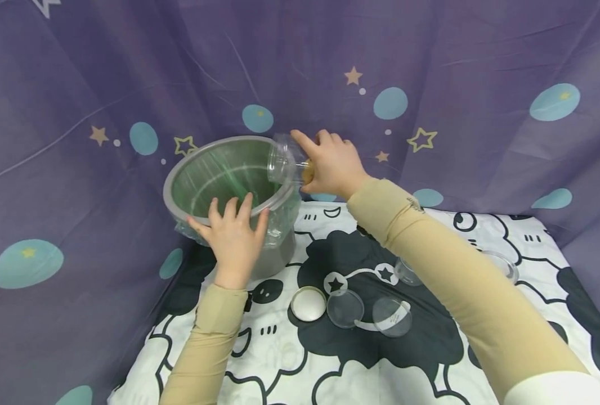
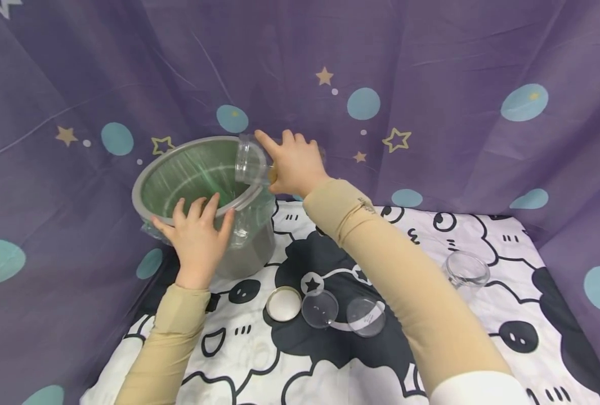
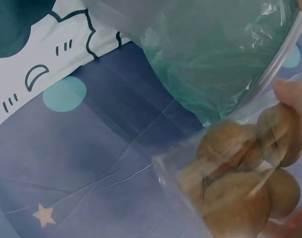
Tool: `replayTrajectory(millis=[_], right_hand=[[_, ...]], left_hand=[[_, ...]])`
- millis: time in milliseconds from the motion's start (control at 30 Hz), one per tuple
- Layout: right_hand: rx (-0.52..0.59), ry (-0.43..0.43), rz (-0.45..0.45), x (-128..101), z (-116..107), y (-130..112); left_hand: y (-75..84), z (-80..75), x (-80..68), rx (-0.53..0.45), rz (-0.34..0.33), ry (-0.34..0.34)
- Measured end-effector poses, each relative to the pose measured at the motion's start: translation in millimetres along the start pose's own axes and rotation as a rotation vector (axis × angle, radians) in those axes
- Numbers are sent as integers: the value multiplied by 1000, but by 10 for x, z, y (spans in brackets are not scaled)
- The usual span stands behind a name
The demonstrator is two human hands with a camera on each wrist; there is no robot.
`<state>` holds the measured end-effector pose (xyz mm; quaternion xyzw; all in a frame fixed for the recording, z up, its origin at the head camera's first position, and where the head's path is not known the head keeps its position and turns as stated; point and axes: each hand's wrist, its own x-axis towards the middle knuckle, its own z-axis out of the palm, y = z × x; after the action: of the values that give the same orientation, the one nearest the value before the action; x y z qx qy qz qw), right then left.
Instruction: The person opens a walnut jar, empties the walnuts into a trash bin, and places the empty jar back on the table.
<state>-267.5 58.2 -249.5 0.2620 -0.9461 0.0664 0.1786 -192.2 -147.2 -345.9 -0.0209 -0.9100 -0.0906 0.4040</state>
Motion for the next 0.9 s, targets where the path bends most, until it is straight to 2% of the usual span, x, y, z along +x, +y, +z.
replayTrajectory(millis=[267,600,900], right_hand=[[-68,-56,47,41,-17,-83],[-187,-83,-6,79,-60,-149],[-177,-75,-8,66,-67,-162]], left_hand=[[17,13,3,4,5,18],[35,33,-12,0,17,21],[24,25,-12,1,27,33]])
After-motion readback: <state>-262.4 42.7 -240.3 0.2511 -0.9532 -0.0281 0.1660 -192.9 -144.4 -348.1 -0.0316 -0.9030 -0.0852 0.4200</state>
